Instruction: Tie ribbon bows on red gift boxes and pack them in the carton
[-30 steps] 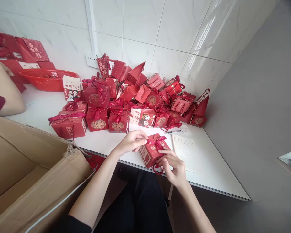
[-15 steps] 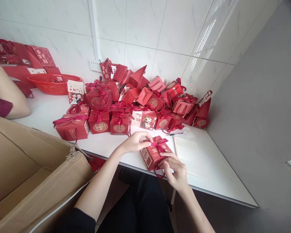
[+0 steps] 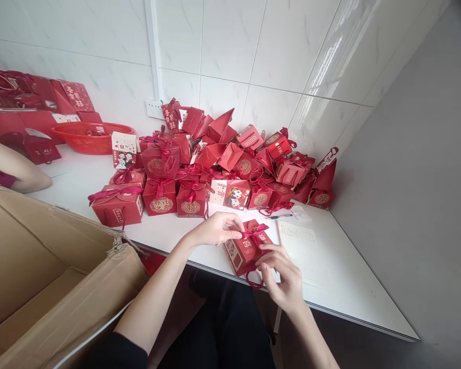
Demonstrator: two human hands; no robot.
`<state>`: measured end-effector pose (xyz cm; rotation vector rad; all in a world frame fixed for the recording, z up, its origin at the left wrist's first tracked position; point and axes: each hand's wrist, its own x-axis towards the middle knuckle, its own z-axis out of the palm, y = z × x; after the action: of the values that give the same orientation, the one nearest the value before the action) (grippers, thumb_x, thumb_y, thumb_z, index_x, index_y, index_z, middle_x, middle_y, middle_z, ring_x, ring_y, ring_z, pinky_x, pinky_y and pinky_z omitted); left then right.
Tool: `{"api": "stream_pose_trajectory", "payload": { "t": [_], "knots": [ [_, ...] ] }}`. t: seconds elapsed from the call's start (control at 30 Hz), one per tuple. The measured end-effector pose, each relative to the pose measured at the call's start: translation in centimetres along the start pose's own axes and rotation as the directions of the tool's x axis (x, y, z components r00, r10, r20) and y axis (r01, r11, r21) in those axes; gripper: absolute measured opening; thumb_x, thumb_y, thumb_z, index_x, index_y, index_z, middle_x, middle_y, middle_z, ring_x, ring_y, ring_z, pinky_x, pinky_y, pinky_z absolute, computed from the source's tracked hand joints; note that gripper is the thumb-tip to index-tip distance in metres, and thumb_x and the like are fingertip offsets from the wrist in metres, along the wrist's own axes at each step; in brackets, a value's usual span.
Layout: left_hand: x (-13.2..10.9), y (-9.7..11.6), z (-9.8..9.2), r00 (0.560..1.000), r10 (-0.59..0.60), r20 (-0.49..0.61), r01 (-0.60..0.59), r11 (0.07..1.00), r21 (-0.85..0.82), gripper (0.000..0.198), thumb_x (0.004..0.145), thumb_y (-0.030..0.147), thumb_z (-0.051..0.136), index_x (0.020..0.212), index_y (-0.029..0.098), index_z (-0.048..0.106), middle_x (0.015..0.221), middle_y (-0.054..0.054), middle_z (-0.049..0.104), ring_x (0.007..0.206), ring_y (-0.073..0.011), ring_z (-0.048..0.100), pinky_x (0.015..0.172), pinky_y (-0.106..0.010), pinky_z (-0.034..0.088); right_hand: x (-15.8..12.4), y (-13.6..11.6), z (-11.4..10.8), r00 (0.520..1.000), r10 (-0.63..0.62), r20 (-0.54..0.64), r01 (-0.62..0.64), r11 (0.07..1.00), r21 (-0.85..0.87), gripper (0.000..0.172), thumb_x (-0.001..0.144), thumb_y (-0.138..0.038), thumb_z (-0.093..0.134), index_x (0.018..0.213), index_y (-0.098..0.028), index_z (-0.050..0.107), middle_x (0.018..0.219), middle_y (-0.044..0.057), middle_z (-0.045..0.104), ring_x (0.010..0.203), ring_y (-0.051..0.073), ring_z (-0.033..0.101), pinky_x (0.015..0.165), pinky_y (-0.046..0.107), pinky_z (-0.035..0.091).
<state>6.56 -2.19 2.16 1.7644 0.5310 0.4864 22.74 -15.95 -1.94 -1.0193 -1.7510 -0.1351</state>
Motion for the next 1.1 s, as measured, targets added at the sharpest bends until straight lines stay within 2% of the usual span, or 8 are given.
{"api": "stream_pose_trajectory", "payload": {
  "t": [0.13, 0.2, 0.27, 0.4, 0.53, 0.63, 0.8, 1.1],
  "knots": [
    [0.1, -0.3, 0.3, 1.0, -0.008, -0.003, 0.008, 1.0, -0.03, 0.021, 0.07, 0.031, 0.069, 0.078, 0.014, 0.058, 0.062, 0.004, 0.056, 0.036, -0.0012, 0.037, 0.032, -0.015, 0.03, 0.9, -0.8, 0.0, 0.992, -0.07, -0.103, 0.054, 0.987, -0.154, 0.013, 0.079, -0.01, 0.058, 0.084, -0.022, 0.056, 0.072, 0.002, 0.056, 0.08, 0.021, 0.055, 0.081, 0.045, 0.046],
    [0.3, -0.5, 0.4, 1.0, -0.02, -0.012, 0.019, 0.998, -0.061, 0.025, 0.068, 0.033, 0.07, 0.077, 0.014, 0.057, 0.064, 0.003, 0.059, 0.036, -0.001, 0.038, 0.032, -0.015, 0.03, 1.2, -1.0, 0.5, 0.992, -0.006, -0.125, -0.025, 0.97, -0.243, 0.011, 0.081, -0.011, 0.058, 0.087, -0.021, 0.058, 0.078, 0.004, 0.054, 0.084, 0.021, 0.053, 0.076, 0.041, 0.047],
    [0.5, -0.8, 0.5, 0.999, -0.024, -0.027, 0.021, 0.996, -0.087, 0.027, 0.067, 0.034, 0.072, 0.076, 0.014, 0.056, 0.065, 0.003, 0.06, 0.035, -0.0009, 0.038, 0.032, -0.015, 0.03, 1.4, -1.0, 1.3, 0.986, 0.113, -0.12, -0.144, 0.944, -0.295, 0.007, 0.084, -0.016, 0.056, 0.085, -0.021, 0.06, 0.084, 0.006, 0.053, 0.083, 0.021, 0.053, 0.071, 0.039, 0.047],
    [0.9, -1.2, 0.6, 0.997, 0.003, -0.079, -0.013, 0.991, -0.134, 0.029, 0.066, 0.036, 0.072, 0.076, 0.014, 0.056, 0.066, 0.002, 0.063, 0.033, -0.0004, 0.037, 0.031, -0.016, 0.03, 1.6, -0.5, 2.9, 0.947, 0.307, -0.096, -0.321, 0.893, -0.314, 0.014, 0.087, -0.028, 0.053, 0.087, -0.021, 0.065, 0.087, 0.007, 0.055, 0.083, 0.022, 0.053, 0.073, 0.041, 0.047],
    [1.2, -1.6, 0.7, 0.987, 0.022, -0.159, -0.05, 0.984, -0.173, 0.028, 0.067, 0.036, 0.071, 0.076, 0.014, 0.056, 0.071, 0.0, 0.066, 0.033, -0.0005, 0.038, 0.031, -0.016, 0.031, 2.0, 0.0, 3.7, 0.937, 0.319, -0.139, -0.349, 0.86, -0.373, 0.022, 0.086, -0.033, 0.053, 0.091, -0.018, 0.068, 0.091, 0.01, 0.057, 0.09, 0.026, 0.055, 0.08, 0.046, 0.045],
    [1.3, -1.8, 0.8, 0.984, 0.029, -0.175, -0.067, 0.975, -0.214, 0.027, 0.068, 0.037, 0.07, 0.075, 0.015, 0.056, 0.063, 0.002, 0.064, 0.031, -0.0006, 0.036, 0.031, -0.016, 0.028, 2.4, 0.1, 4.0, 0.933, 0.326, -0.151, -0.359, 0.837, -0.412, 0.024, 0.086, -0.034, 0.052, 0.093, -0.017, 0.069, 0.095, 0.011, 0.059, 0.093, 0.027, 0.055, 0.081, 0.046, 0.043],
    [1.4, -2.3, 1.0, 0.983, 0.043, -0.178, -0.09, 0.961, -0.263, 0.027, 0.067, 0.036, 0.072, 0.076, 0.015, 0.057, 0.046, 0.007, 0.054, 0.029, -0.0014, 0.034, 0.031, -0.015, 0.024, 2.9, -0.2, 4.3, 0.91, 0.385, -0.152, -0.412, 0.803, -0.431, 0.021, 0.084, -0.032, 0.054, 0.088, -0.019, 0.07, 0.092, 0.009, 0.062, 0.09, 0.026, 0.056, 0.079, 0.042, 0.04],
    [1.3, -3.0, 1.0, 0.981, 0.019, -0.191, -0.073, 0.957, -0.279, 0.025, 0.068, 0.035, 0.07, 0.076, 0.015, 0.056, 0.045, 0.008, 0.05, 0.029, -0.0017, 0.033, 0.03, -0.015, 0.022, 3.3, -0.2, 3.6, 0.864, 0.491, -0.113, -0.503, 0.826, -0.256, 0.011, 0.078, -0.028, 0.057, 0.071, -0.02, 0.06, 0.075, 0.004, 0.061, 0.08, 0.023, 0.055, 0.077, 0.038, 0.041]
  ]
}}
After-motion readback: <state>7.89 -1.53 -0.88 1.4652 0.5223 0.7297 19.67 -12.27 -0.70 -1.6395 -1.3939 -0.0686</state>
